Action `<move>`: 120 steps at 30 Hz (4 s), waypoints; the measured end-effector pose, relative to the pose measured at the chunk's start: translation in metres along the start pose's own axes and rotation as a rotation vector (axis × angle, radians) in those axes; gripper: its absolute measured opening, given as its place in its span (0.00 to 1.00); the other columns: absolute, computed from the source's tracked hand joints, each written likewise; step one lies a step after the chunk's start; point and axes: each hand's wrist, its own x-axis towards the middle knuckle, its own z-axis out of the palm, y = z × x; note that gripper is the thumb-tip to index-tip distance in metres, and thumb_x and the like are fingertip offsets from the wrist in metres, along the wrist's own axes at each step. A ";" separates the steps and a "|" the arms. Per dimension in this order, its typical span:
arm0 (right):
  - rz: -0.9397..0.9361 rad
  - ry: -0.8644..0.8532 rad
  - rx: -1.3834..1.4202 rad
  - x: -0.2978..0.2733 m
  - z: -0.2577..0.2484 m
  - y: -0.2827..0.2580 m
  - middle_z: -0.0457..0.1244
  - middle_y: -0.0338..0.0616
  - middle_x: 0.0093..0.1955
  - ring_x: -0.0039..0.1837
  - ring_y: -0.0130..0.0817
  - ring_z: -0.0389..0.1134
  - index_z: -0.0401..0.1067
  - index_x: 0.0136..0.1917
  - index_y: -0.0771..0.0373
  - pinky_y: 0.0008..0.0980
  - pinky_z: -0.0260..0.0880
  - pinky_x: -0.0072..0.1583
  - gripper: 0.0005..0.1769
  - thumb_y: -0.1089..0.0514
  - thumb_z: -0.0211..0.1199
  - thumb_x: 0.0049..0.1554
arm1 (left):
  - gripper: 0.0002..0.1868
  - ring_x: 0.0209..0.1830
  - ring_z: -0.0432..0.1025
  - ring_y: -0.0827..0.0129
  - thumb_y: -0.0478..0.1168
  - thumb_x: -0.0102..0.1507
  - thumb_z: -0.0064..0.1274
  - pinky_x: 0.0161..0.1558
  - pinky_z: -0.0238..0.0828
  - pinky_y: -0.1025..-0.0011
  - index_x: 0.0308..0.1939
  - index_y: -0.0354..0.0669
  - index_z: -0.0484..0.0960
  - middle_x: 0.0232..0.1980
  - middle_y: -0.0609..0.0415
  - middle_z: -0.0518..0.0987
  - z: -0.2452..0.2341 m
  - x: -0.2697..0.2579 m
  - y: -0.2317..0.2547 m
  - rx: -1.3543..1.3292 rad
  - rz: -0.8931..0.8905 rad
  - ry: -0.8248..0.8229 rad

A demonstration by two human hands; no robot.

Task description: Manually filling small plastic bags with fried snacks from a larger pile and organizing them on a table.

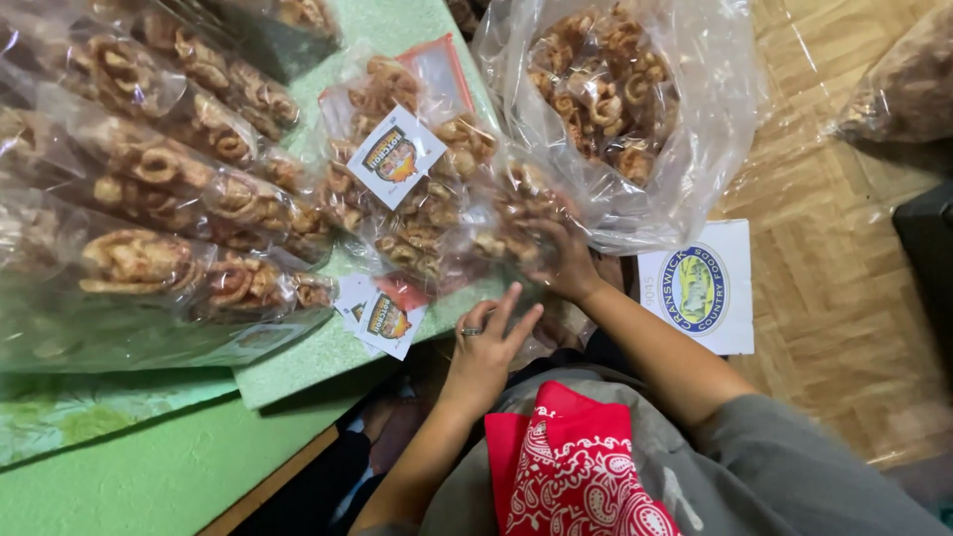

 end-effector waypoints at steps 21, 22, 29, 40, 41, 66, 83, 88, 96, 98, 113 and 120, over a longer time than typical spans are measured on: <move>0.364 0.252 0.000 0.039 0.101 -0.049 0.56 0.62 0.65 0.70 0.60 0.55 0.58 0.65 0.68 0.57 0.56 0.66 0.54 0.53 0.82 0.32 | 0.36 0.74 0.50 0.44 0.25 0.61 0.39 0.67 0.50 0.49 0.74 0.47 0.54 0.74 0.46 0.59 -0.031 -0.009 -0.084 -0.172 -0.247 -0.384; 0.395 0.203 -0.038 0.033 0.109 -0.042 0.50 0.59 0.70 0.74 0.58 0.49 0.59 0.65 0.63 0.61 0.55 0.66 0.53 0.48 0.82 0.33 | 0.37 0.74 0.50 0.46 0.26 0.62 0.38 0.67 0.51 0.50 0.75 0.49 0.52 0.74 0.48 0.60 -0.026 -0.006 -0.087 -0.149 -0.276 -0.425; 0.444 -0.080 -0.021 0.033 0.084 -0.055 0.48 0.54 0.73 0.77 0.62 0.41 0.55 0.71 0.48 0.62 0.47 0.67 0.53 0.51 0.78 0.35 | 0.36 0.70 0.57 0.48 0.33 0.64 0.40 0.55 0.65 0.48 0.76 0.49 0.49 0.68 0.48 0.67 0.016 0.019 -0.095 0.005 -0.385 -0.441; 0.367 -0.634 0.266 0.011 -0.032 -0.039 0.63 0.47 0.58 0.59 0.46 0.65 0.64 0.65 0.51 0.42 0.65 0.60 0.34 0.52 0.71 0.46 | 0.26 0.68 0.56 0.47 0.47 0.55 0.52 0.50 0.66 0.43 0.59 0.52 0.74 0.63 0.51 0.68 0.060 0.042 -0.102 0.003 -0.625 -0.521; 0.454 -0.595 0.393 0.012 -0.043 -0.037 0.71 0.39 0.44 0.48 0.38 0.73 0.77 0.54 0.50 0.35 0.73 0.52 0.20 0.53 0.72 0.46 | 0.29 0.66 0.57 0.48 0.52 0.53 0.53 0.50 0.65 0.40 0.58 0.54 0.74 0.61 0.51 0.68 0.064 0.041 -0.105 -0.020 -0.679 -0.524; 0.547 -0.970 -0.301 0.104 -0.074 0.219 0.71 0.39 0.47 0.55 0.46 0.71 0.76 0.53 0.47 0.42 0.71 0.57 0.23 0.47 0.71 0.43 | 0.15 0.49 0.70 0.73 0.41 0.67 0.47 0.50 0.73 0.71 0.57 0.43 0.79 0.51 0.51 0.79 0.066 0.281 -0.018 -1.534 -0.663 0.045; 0.261 -0.373 0.817 0.173 -0.141 0.199 0.63 0.57 0.50 0.58 0.47 0.63 0.74 0.48 0.72 0.39 0.61 0.64 0.23 0.48 0.67 0.51 | 0.37 0.35 0.74 0.70 0.32 0.54 0.63 0.43 0.81 0.66 0.66 0.46 0.68 0.47 0.52 0.76 0.132 0.275 -0.012 -2.005 -1.170 -0.249; 0.325 -0.031 1.129 0.186 -0.152 0.211 0.59 0.64 0.47 0.51 0.50 0.65 0.67 0.44 0.77 0.42 0.67 0.60 0.24 0.48 0.53 0.53 | 0.14 0.39 0.78 0.64 0.37 0.58 0.61 0.46 0.80 0.62 0.47 0.47 0.81 0.40 0.52 0.81 0.158 0.264 -0.009 -2.227 -1.332 -0.053; 0.339 -0.084 1.378 0.160 -0.154 0.187 0.57 0.60 0.48 0.51 0.49 0.67 0.65 0.44 0.73 0.37 0.68 0.59 0.30 0.40 0.46 0.54 | 0.13 0.52 0.75 0.54 0.38 0.64 0.52 0.53 0.75 0.49 0.52 0.52 0.72 0.53 0.48 0.78 0.158 0.271 -0.002 -2.365 -1.258 0.354; 0.384 -0.116 1.409 0.150 -0.147 0.188 0.57 0.62 0.46 0.48 0.49 0.67 0.65 0.42 0.75 0.38 0.69 0.56 0.28 0.44 0.47 0.55 | 0.17 0.48 0.76 0.45 0.38 0.58 0.47 0.51 0.73 0.42 0.51 0.42 0.74 0.52 0.41 0.79 0.186 0.261 -0.007 -2.522 -1.339 0.374; 0.613 -0.291 1.498 0.219 -0.131 0.161 0.55 0.51 0.73 0.54 0.44 0.72 0.61 0.65 0.62 0.33 0.76 0.52 0.27 0.45 0.49 0.58 | 0.23 0.44 0.79 0.55 0.39 0.52 0.69 0.46 0.79 0.55 0.50 0.48 0.81 0.46 0.51 0.83 0.100 0.287 -0.022 -2.082 -1.168 0.747; 0.492 -0.455 0.684 0.172 -0.004 0.285 0.62 0.50 0.59 0.56 0.44 0.67 0.65 0.63 0.63 0.39 0.69 0.58 0.31 0.78 0.56 0.47 | 0.18 0.39 0.79 0.63 0.39 0.53 0.66 0.42 0.79 0.67 0.46 0.43 0.81 0.40 0.54 0.83 0.063 0.287 -0.017 -2.053 -1.237 0.834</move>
